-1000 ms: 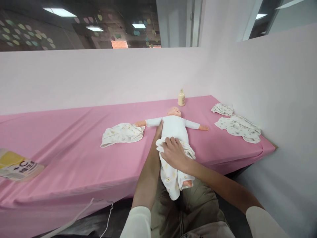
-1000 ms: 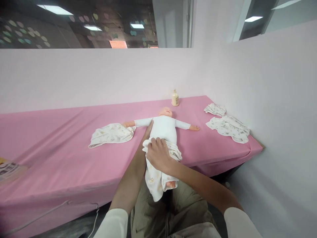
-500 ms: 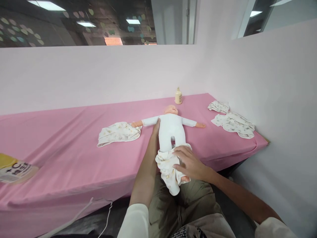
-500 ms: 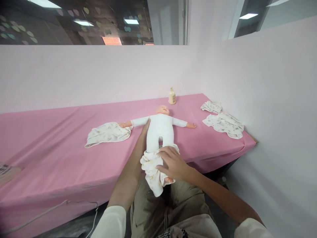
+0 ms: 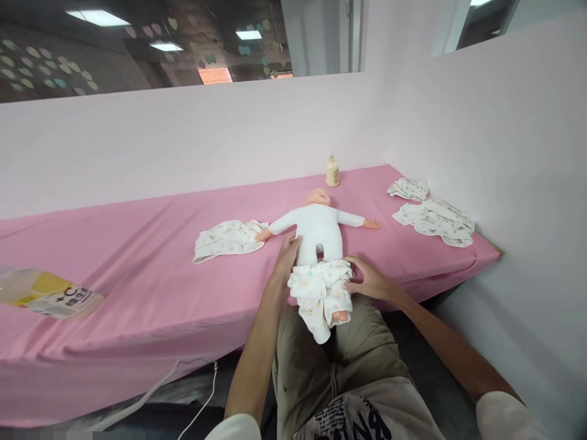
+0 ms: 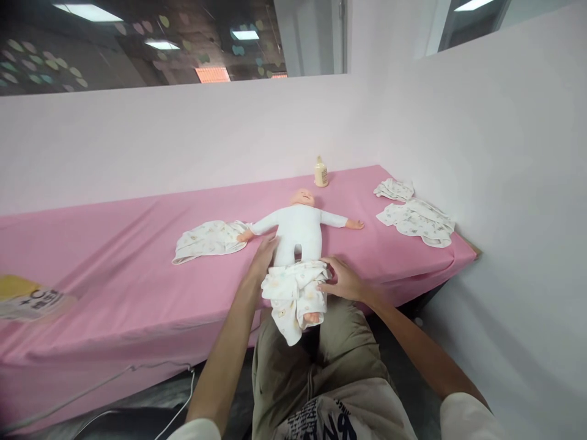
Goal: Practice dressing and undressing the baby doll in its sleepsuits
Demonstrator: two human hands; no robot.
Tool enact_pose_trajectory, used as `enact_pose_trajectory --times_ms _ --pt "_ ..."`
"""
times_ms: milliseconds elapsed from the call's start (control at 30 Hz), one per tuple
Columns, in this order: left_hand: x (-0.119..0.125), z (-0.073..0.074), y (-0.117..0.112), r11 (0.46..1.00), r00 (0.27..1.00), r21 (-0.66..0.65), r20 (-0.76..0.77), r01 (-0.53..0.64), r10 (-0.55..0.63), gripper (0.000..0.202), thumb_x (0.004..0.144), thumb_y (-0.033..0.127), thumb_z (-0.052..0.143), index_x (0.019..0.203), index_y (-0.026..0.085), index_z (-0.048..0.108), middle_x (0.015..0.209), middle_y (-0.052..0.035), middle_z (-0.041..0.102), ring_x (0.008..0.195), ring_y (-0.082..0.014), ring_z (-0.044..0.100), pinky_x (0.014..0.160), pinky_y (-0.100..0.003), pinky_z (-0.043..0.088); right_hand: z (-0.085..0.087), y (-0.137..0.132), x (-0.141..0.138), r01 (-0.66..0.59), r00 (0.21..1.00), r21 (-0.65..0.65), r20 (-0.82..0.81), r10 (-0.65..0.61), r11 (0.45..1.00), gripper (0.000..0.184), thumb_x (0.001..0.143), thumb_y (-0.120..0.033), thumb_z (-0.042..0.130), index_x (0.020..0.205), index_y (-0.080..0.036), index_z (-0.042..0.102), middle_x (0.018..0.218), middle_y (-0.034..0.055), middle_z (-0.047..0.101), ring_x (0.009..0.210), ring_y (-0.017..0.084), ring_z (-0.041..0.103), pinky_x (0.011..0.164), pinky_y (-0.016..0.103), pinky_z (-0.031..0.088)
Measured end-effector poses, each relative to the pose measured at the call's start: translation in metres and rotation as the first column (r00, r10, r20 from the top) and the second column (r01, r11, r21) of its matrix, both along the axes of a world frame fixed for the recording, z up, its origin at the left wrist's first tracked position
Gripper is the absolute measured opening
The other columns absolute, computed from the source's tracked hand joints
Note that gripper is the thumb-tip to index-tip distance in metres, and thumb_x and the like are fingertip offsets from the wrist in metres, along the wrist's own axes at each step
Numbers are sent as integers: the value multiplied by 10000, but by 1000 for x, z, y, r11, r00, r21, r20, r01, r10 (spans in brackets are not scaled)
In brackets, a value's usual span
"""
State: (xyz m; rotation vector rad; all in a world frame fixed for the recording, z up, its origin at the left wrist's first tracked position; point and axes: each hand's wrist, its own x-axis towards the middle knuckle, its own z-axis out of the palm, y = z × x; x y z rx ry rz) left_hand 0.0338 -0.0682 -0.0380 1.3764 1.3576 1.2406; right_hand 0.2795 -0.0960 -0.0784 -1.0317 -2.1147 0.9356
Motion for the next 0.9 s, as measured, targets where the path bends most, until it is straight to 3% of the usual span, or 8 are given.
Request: enact_pose_trajectory --times_ms 67,200,333,433,500,567,700,900 --pt "-8 -13 -19 999 999 -28 -37 -41 40 545 908 484 516 1344 171 426 1422 -151 464 1282 -274 479 980 -369 472 0 -1 2 -23 999 29 35 22 999 690 738 -444 732 1320 -190 461 1267 122 524 1177 282 501 1028 469 407" --pt "-21 -40 -69 977 941 140 -320 162 -111 722 853 584 538 1444 222 335 1552 -137 259 1439 -296 256 1153 -451 300 -5 -13 4 -65 989 82 140 53 994 1094 601 -577 798 1486 -209 270 1457 159 355 1353 343 335 1111 512 310" --pt "-20 -52 -102 948 771 133 -619 289 -148 1255 584 613 790 1541 267 56 1590 -173 105 1461 -382 147 1152 -544 268 -11 -29 -2 -52 973 96 231 28 994 1341 540 -659 792 1549 -233 18 1564 170 173 1450 370 140 1161 552 190" --pt "-15 -51 -114 928 606 149 -789 342 -97 1430 522 576 841 1527 278 -133 1589 -201 66 1463 -413 92 1134 -606 254 -16 -35 -8 -58 967 128 252 24 990 1380 540 -650 798 1546 -222 -45 1571 189 143 1458 378 111 1166 574 152" --pt "-12 -50 -118 908 524 179 -850 380 -52 1433 540 548 844 1522 262 -160 1581 -208 98 1462 -415 95 1133 -609 253 -20 -37 -9 -58 969 162 245 16 985 1392 535 -639 808 1544 -211 -51 1563 202 154 1455 380 122 1166 579 150" --pt "-10 -52 -121 898 486 224 -874 380 12 1342 610 505 820 1530 240 -121 1563 -212 157 1458 -404 133 1134 -590 265 -24 -37 -10 -43 975 193 223 -1 980 1410 508 -626 827 1543 -206 -32 1549 211 174 1448 381 140 1162 579 169" --pt "-6 -60 -122 905 522 321 -842 278 139 1127 714 394 751 1529 204 -5 1515 -219 252 1424 -366 266 1100 -525 360 -31 -38 -8 -17 989 238 144 -18 971 1359 468 -570 866 1529 -208 98 1484 197 296 1405 364 248 1138 547 257" --pt "-9 -66 -118 888 566 412 -790 204 237 897 665 324 763 1418 178 297 1314 -170 516 1259 -343 485 987 -498 464 -26 -42 -11 17 999 211 41 -27 977 1132 539 -469 852 1463 -183 264 1394 191 432 1316 336 399 1079 497 360"
